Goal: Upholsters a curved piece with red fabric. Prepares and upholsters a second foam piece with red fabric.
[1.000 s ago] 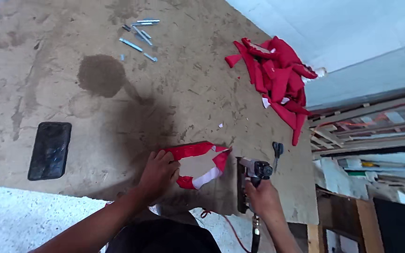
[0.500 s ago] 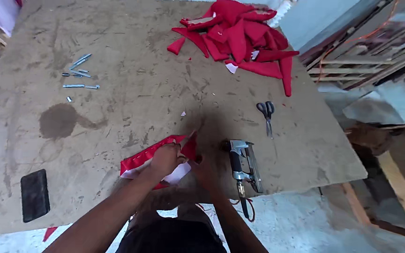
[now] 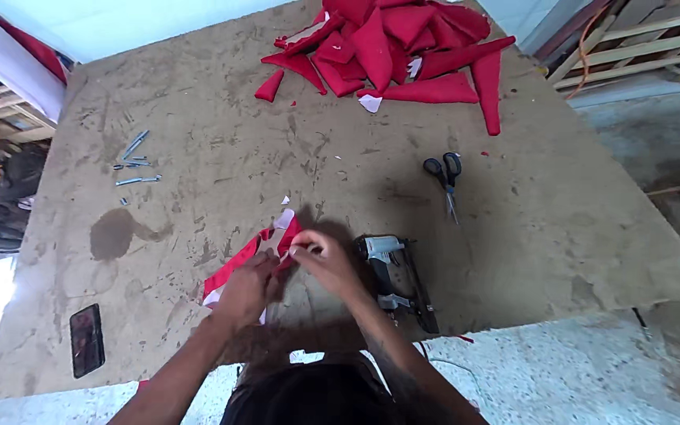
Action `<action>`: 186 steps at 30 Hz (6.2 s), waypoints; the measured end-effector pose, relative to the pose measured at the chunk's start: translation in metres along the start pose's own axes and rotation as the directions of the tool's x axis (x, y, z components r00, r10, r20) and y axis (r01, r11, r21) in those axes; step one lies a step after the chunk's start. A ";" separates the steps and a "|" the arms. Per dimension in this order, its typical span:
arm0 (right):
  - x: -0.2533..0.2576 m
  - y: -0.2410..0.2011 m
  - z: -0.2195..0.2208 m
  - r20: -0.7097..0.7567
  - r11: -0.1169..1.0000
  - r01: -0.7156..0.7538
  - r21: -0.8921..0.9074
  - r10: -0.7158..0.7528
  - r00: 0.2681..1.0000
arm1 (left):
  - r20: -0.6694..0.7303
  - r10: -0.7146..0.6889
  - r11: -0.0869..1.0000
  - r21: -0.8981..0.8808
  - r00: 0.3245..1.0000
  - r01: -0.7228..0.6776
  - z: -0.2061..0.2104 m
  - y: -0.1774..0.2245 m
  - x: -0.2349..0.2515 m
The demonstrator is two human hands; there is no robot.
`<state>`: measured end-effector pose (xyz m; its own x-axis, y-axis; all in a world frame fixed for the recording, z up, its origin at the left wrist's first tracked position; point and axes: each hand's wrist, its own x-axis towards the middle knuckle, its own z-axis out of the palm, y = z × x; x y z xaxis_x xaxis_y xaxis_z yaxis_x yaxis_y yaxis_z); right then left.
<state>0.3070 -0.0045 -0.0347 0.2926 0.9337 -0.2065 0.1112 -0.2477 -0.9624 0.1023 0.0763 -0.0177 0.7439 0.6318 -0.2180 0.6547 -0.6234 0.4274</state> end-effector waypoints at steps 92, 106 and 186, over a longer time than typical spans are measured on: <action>0.027 0.043 0.208 -0.130 0.957 -0.162 0.242 0.197 0.972 | 0.438 -0.590 0.321 -0.644 0.678 0.695 -0.046 -0.100 -0.034; 0.041 0.088 0.228 -0.247 0.936 0.229 0.268 -0.163 0.955 | 0.192 -0.674 0.274 -0.832 0.713 0.482 0.034 -0.126 0.001; 0.024 0.014 0.073 -0.078 0.907 -0.061 -0.417 0.031 0.996 | 0.249 -0.457 0.074 -0.946 0.854 0.315 0.029 -0.133 0.050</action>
<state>0.2458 0.0330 -0.0658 0.3693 0.9024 -0.2223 0.4788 -0.3897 -0.7867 0.0560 0.1774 -0.1105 0.3697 0.7096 -0.5998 0.1560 0.5890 0.7930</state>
